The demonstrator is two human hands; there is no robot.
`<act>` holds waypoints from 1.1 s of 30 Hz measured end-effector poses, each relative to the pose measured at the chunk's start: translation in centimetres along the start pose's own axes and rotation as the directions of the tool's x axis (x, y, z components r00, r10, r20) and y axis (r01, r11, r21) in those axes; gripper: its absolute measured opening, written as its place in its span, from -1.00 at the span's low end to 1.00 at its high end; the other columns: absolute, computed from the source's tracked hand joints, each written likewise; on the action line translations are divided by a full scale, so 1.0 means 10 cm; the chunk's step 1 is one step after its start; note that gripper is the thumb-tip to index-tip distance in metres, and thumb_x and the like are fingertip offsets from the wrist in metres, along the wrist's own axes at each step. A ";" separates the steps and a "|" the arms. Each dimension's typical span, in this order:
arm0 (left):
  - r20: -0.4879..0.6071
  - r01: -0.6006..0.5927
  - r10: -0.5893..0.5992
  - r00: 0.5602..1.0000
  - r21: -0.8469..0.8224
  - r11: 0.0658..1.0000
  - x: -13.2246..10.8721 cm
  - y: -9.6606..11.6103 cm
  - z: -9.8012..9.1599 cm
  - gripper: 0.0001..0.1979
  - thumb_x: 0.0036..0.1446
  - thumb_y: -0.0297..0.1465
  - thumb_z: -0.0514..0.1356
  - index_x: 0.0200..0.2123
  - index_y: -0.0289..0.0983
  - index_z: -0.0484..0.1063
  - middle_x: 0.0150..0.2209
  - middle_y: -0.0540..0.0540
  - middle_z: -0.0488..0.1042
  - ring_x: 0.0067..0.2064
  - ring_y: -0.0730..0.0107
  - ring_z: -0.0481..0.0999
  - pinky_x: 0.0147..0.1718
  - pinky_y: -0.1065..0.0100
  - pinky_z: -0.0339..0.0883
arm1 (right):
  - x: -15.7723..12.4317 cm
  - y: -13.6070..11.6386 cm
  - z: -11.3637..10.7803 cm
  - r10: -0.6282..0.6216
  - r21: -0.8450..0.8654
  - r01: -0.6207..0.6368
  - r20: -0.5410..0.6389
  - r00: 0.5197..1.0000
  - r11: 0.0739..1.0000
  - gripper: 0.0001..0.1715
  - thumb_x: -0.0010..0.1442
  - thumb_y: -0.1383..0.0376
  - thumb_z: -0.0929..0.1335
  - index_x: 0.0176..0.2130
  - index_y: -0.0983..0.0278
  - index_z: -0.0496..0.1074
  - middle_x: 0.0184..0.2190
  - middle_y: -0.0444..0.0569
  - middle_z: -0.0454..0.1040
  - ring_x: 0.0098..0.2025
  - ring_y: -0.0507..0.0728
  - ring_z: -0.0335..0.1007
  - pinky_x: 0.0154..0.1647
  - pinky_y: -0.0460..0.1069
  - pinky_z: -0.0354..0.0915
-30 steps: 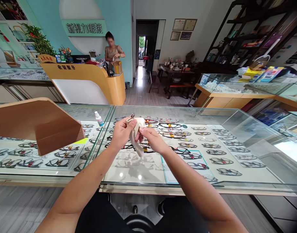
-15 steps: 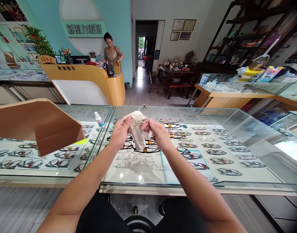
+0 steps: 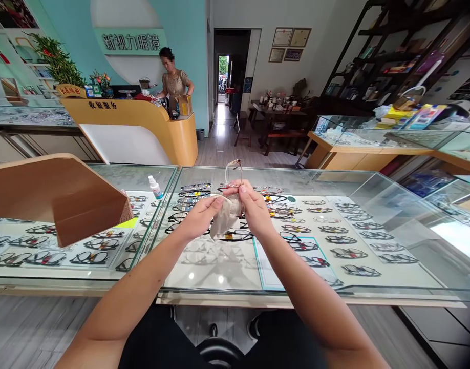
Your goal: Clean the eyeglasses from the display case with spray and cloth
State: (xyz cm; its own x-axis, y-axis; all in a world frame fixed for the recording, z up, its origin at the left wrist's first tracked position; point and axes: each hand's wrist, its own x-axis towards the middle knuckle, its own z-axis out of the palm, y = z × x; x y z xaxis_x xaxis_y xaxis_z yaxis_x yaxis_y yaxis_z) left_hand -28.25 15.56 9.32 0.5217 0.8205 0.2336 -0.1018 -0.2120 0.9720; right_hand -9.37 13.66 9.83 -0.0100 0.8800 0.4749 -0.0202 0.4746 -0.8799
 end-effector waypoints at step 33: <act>-0.062 0.021 -0.029 0.998 -0.126 0.992 0.02 -0.07 0.17 -0.35 -0.06 -0.12 0.66 0.03 -0.29 0.62 -0.17 -0.11 0.64 -0.22 0.31 0.54 -0.24 0.36 0.37 | -0.08 0.12 0.21 0.219 0.350 -0.204 -0.005 0.976 0.914 -0.43 0.26 -0.31 0.54 -0.19 0.09 0.81 -0.05 -0.04 0.68 0.00 0.21 0.55 0.15 0.10 0.45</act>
State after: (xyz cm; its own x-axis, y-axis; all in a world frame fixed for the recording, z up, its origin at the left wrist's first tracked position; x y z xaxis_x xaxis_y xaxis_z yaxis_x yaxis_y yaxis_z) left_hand -26.58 14.96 8.61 0.4710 0.8577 0.2064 -0.1962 -0.1263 0.9724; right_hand -11.44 13.52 8.47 -0.0088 0.9628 0.2702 -0.3666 0.2483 -0.8967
